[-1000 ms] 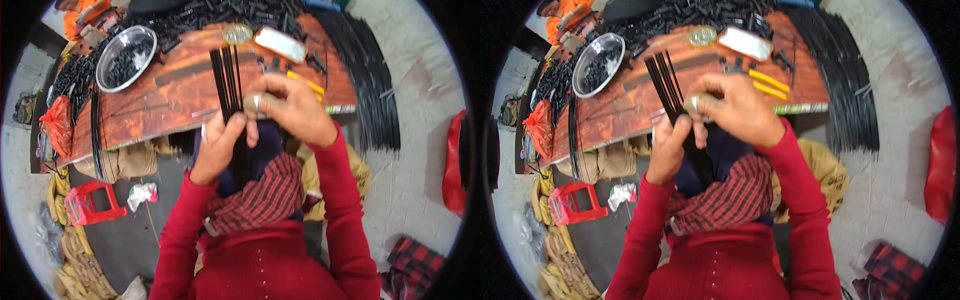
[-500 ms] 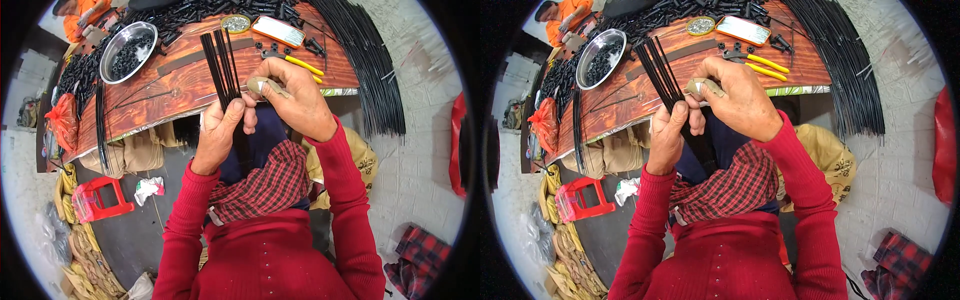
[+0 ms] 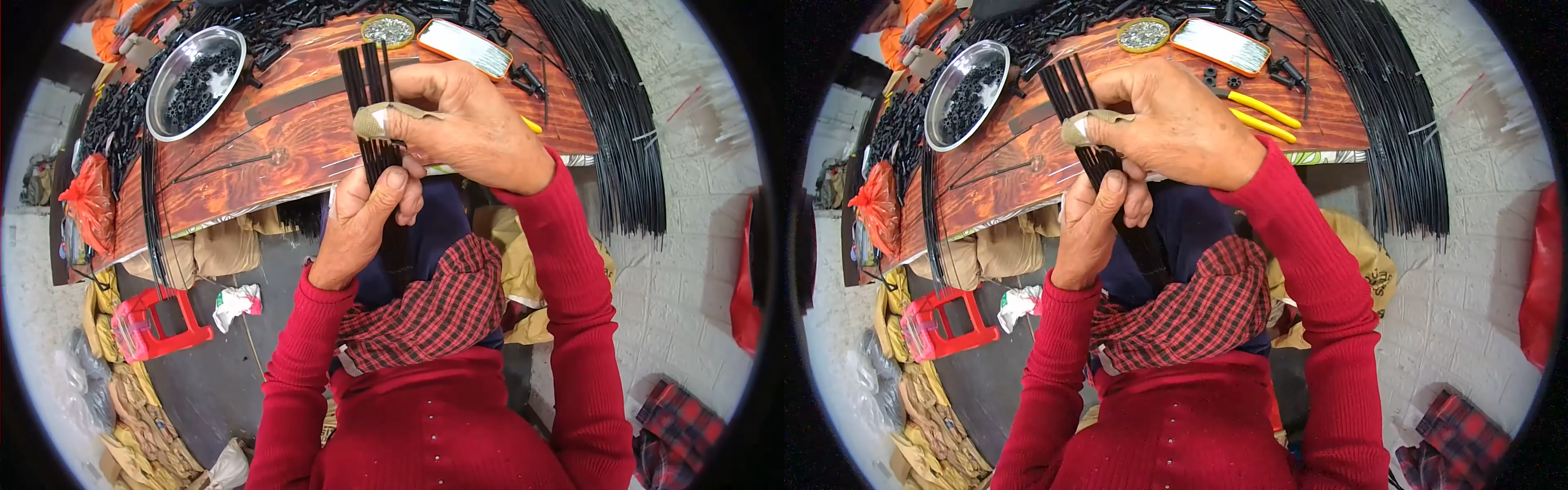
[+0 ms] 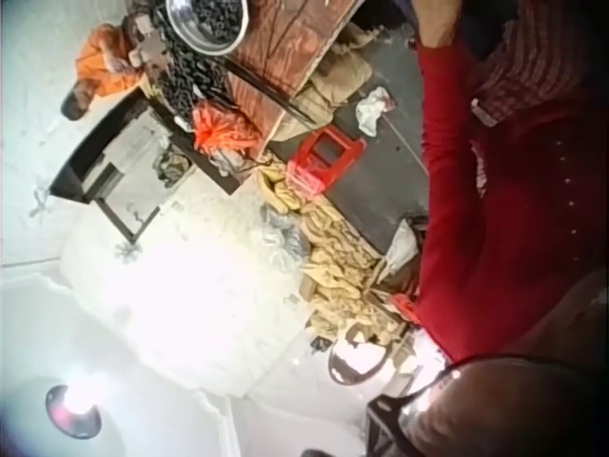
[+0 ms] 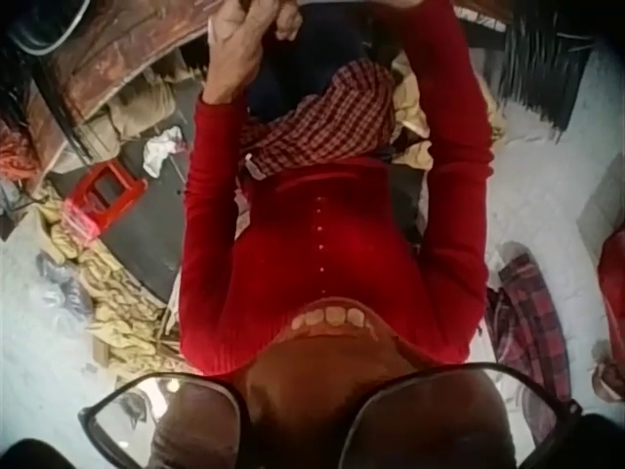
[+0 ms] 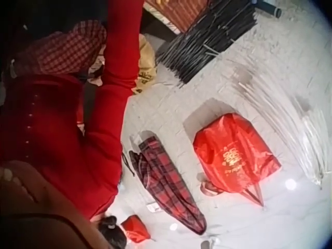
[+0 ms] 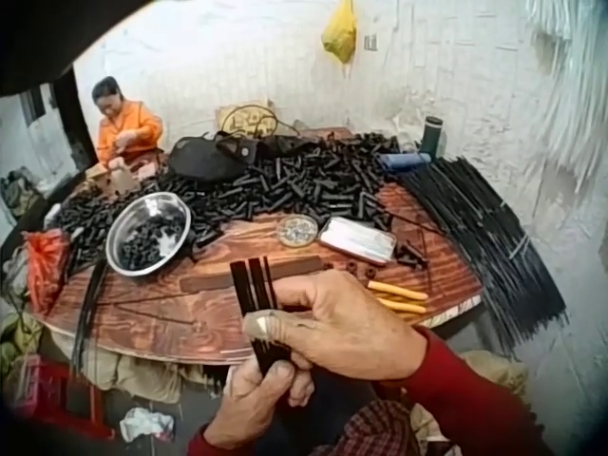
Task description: Assembling bundles of black bristles by grouping, straightening, and securing them with tape and pliers.
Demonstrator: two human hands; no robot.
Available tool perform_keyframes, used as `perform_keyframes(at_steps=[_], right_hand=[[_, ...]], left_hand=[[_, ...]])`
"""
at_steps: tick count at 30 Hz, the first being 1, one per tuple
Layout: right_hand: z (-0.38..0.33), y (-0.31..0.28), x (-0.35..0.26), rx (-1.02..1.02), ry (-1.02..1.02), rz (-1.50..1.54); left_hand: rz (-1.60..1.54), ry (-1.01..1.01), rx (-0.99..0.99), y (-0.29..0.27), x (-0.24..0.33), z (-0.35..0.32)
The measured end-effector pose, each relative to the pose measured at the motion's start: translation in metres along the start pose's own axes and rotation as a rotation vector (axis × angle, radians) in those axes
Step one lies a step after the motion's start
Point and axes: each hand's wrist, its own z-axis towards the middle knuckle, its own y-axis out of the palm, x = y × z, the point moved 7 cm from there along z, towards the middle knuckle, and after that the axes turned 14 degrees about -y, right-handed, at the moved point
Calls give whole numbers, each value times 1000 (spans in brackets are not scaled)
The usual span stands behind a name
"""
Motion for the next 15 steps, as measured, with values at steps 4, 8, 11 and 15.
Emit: perform_keyframes(at_steps=[4, 8, 11, 15], right_hand=[[-4, 2, 1, 71, 27, 241], [-6, 6, 0, 48, 49, 210], [-13, 8, -9, 48, 7, 185], [-27, 11, -33, 88, -90, 116]], left_hand=[[130, 24, 49, 1, 6, 1], [67, -5, 6, 0, 6, -1], [49, -13, -51, 6, 6, -4], [18, -23, -12, 10, 7, -12]])
